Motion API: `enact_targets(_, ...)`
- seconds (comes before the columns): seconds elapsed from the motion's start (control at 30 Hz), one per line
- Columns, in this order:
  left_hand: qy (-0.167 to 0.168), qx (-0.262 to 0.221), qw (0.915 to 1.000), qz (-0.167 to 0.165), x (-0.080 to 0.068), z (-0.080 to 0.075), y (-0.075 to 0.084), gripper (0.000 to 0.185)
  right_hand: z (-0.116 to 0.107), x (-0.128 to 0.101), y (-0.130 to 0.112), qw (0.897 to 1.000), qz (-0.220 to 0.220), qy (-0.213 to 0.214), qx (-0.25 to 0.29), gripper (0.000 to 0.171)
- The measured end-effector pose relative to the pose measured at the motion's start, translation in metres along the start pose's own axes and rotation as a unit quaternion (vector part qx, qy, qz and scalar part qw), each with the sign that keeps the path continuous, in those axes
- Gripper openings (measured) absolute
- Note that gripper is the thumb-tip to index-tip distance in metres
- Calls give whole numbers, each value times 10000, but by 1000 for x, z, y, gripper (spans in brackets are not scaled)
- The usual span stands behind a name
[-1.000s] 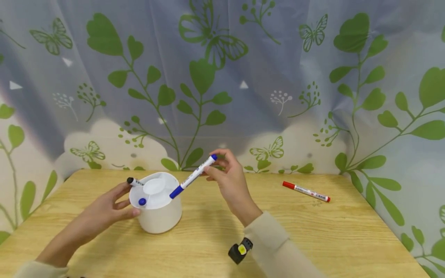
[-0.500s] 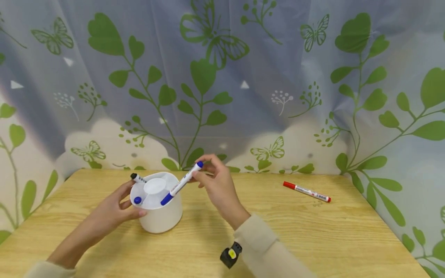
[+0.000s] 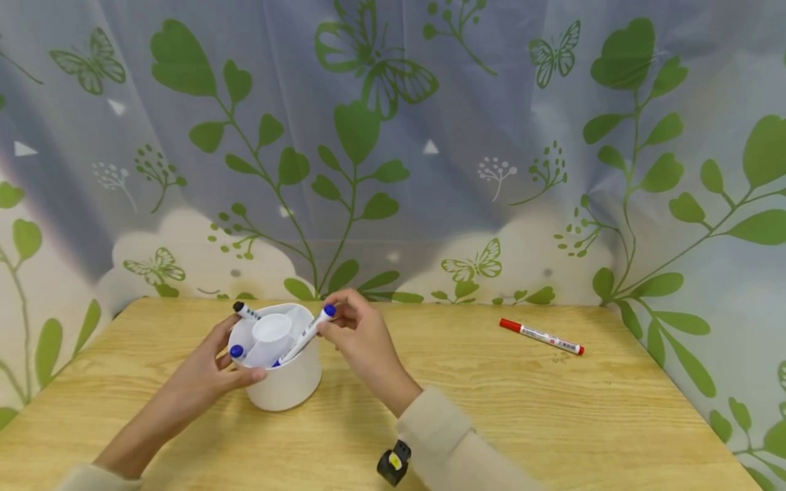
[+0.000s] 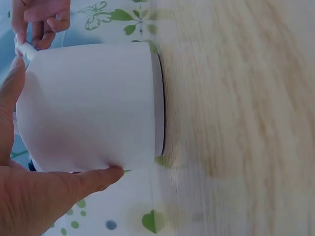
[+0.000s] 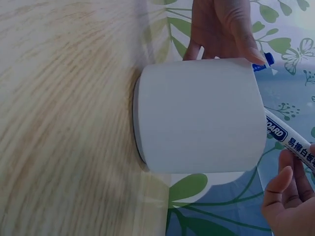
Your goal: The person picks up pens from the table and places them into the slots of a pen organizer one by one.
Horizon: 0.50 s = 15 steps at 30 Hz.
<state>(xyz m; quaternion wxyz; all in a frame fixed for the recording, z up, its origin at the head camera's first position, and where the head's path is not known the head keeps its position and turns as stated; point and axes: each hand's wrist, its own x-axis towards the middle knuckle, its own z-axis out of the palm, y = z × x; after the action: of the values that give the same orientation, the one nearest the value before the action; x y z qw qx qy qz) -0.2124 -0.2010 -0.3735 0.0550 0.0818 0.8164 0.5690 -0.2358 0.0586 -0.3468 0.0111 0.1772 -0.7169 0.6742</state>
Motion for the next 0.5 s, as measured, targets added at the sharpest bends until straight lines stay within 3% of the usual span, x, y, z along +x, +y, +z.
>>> enact_targets(0.5, 82, 90, 9999, 53, 1, 5, 0, 114, 15, 0, 6, 9994, -7, -236, -252, 22)
